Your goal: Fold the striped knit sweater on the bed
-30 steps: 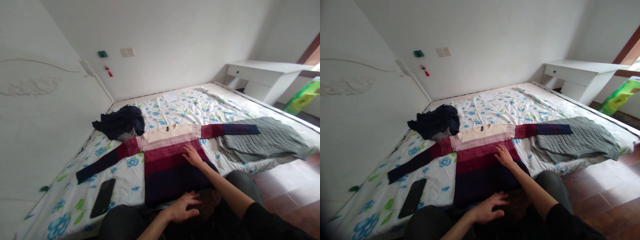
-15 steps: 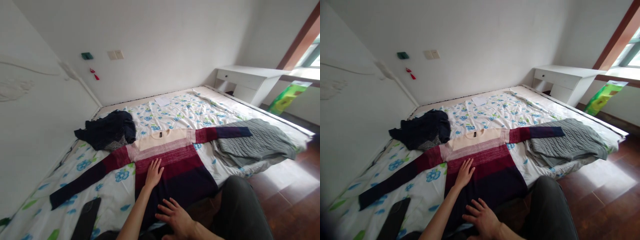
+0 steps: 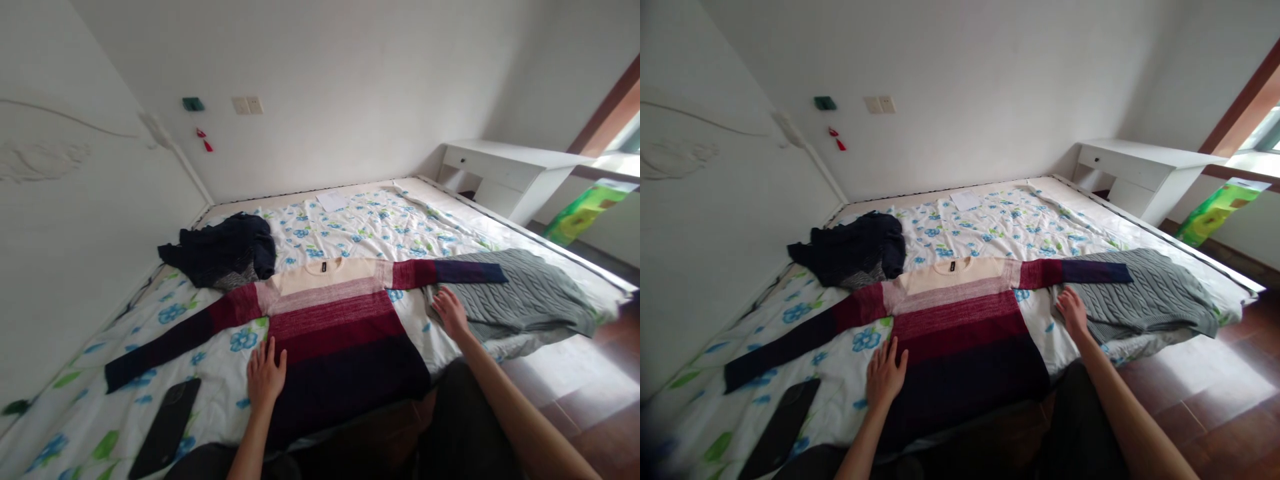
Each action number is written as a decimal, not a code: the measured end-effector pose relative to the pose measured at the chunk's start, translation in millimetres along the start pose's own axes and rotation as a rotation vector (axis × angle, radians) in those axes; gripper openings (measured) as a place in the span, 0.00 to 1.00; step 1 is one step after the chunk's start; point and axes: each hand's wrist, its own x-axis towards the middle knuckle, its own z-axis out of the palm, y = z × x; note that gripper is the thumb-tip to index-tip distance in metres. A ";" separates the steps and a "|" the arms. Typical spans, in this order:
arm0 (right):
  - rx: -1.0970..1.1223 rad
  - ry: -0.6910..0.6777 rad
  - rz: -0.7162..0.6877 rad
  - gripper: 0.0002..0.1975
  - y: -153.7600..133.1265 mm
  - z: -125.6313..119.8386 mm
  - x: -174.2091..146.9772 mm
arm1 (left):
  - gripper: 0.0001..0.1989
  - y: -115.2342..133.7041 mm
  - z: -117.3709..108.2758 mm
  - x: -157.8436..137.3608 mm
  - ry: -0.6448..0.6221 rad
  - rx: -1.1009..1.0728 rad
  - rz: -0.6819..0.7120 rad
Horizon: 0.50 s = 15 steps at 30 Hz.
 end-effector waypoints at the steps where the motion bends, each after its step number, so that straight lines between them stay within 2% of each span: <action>1: 0.067 0.079 0.071 0.28 -9.1 -11.7 24.9 | 0.35 -0.9 -0.2 -2.6 -0.001 -0.004 -0.007; 4: 0.189 0.233 0.165 0.25 -22.5 -36.7 79.7 | 0.35 1.6 -0.1 -7.7 0.006 -0.002 -0.012; 7: 0.184 0.295 0.168 0.24 -23.1 -39.1 109.4 | 0.34 4.7 -0.9 -10.7 0.023 0.006 -0.009; 12: 0.198 0.460 0.134 0.23 -34.1 -5.4 137.7 | 0.33 3.7 -2.2 -13.9 0.041 -0.013 -0.012; 14: 0.166 0.476 0.048 0.23 -46.5 21.4 143.5 | 0.34 3.0 -1.0 -14.3 0.027 -0.022 -0.018; 15: 0.126 0.440 -0.038 0.24 -53.2 39.7 142.7 | 0.34 3.0 0.1 -14.2 0.015 -0.023 -0.020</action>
